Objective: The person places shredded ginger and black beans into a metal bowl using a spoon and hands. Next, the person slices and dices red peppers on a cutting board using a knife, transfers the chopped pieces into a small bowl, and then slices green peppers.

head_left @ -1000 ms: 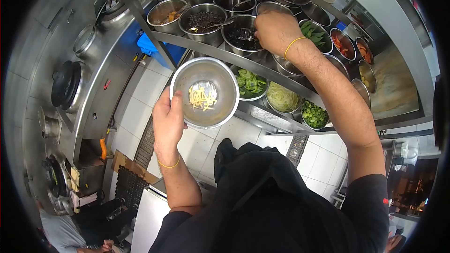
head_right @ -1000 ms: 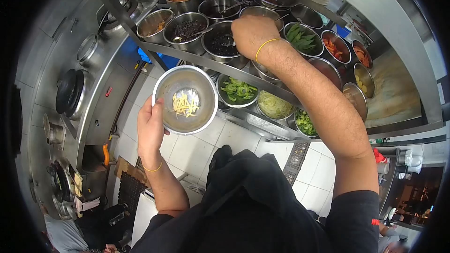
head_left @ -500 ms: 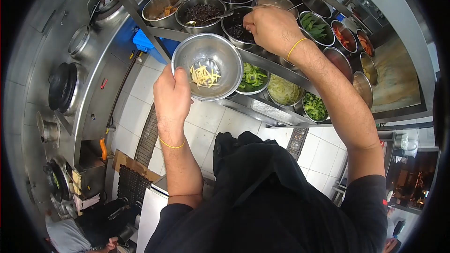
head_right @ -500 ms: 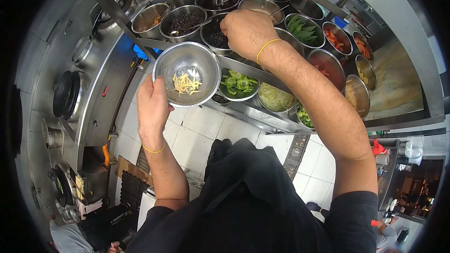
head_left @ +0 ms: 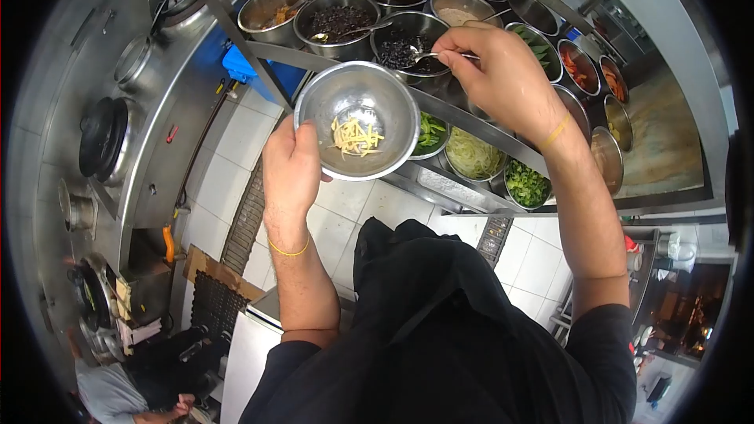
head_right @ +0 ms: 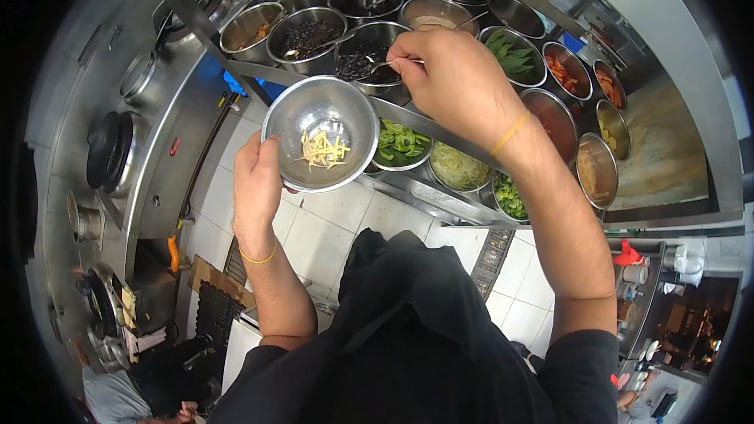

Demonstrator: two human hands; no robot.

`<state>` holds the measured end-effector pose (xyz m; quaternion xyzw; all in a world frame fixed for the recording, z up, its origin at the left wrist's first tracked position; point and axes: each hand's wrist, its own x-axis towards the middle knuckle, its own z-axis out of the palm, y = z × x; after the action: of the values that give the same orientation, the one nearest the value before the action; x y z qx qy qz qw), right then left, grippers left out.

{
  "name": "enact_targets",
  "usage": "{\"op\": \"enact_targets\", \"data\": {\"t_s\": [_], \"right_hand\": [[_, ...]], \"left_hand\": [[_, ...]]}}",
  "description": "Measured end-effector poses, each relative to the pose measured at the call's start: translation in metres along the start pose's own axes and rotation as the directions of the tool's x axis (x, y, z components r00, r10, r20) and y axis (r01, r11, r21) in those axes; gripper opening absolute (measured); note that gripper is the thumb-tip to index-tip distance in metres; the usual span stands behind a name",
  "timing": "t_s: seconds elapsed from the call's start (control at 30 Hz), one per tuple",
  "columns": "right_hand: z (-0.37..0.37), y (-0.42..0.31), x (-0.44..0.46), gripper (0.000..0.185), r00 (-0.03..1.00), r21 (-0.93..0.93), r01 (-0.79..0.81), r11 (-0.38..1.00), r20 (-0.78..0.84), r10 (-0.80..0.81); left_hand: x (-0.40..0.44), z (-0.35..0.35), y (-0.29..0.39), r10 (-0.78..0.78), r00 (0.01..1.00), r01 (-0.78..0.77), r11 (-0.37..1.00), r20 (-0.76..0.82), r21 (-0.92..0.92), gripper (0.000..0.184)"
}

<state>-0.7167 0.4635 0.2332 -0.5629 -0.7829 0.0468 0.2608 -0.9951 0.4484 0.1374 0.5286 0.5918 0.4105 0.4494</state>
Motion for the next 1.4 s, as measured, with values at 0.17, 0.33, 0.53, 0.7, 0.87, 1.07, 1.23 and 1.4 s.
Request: {"op": "enact_targets", "data": {"t_s": [0.17,0.33,0.53,0.7,0.87,1.07,1.23,1.4], "right_hand": [[0.034,-0.026,-0.033,0.021,0.957,-0.21,0.281,0.936,-0.004,-0.289],[0.043,-0.03,-0.043,0.033,0.928,-0.204,0.328,0.923,-0.114,-0.355],[0.04,-0.032,-0.05,0.044,0.907,-0.181,0.354,0.918,-0.173,-0.384],[0.045,-0.027,-0.05,0.042,0.909,-0.182,0.335,0.924,-0.197,-0.368],[0.015,-0.023,-0.022,0.029,0.919,-0.27,0.141,0.953,-0.321,-0.227],[0.025,0.019,0.014,0.018,0.962,-0.414,0.085,0.906,-0.201,-0.183],[0.052,-0.016,0.073,0.023,0.995,-0.385,0.088,0.919,-0.015,-0.101],[0.071,-0.01,0.096,0.026,0.983,-0.11,-0.003,0.994,0.182,0.023]], "left_hand": [[-0.006,-0.002,-0.009,0.129,0.991,-0.126,0.984,-0.022,0.123,0.038],[-0.012,-0.005,-0.009,0.113,0.993,-0.109,0.985,-0.022,0.133,0.036],[-0.011,-0.007,-0.016,0.139,0.989,-0.137,0.989,-0.043,0.055,0.036],[-0.01,-0.012,-0.01,0.107,0.992,-0.103,0.993,-0.061,0.063,0.036],[-0.005,-0.02,-0.014,0.12,0.99,-0.11,0.986,-0.079,0.125,0.037],[0.004,-0.037,-0.026,0.096,0.984,-0.071,0.985,-0.152,0.159,0.037],[0.009,-0.043,-0.007,-0.001,0.99,0.007,0.999,-0.138,0.043,0.038],[0.017,-0.043,-0.001,0.012,0.99,-0.003,0.998,-0.142,0.059,0.039]]}}
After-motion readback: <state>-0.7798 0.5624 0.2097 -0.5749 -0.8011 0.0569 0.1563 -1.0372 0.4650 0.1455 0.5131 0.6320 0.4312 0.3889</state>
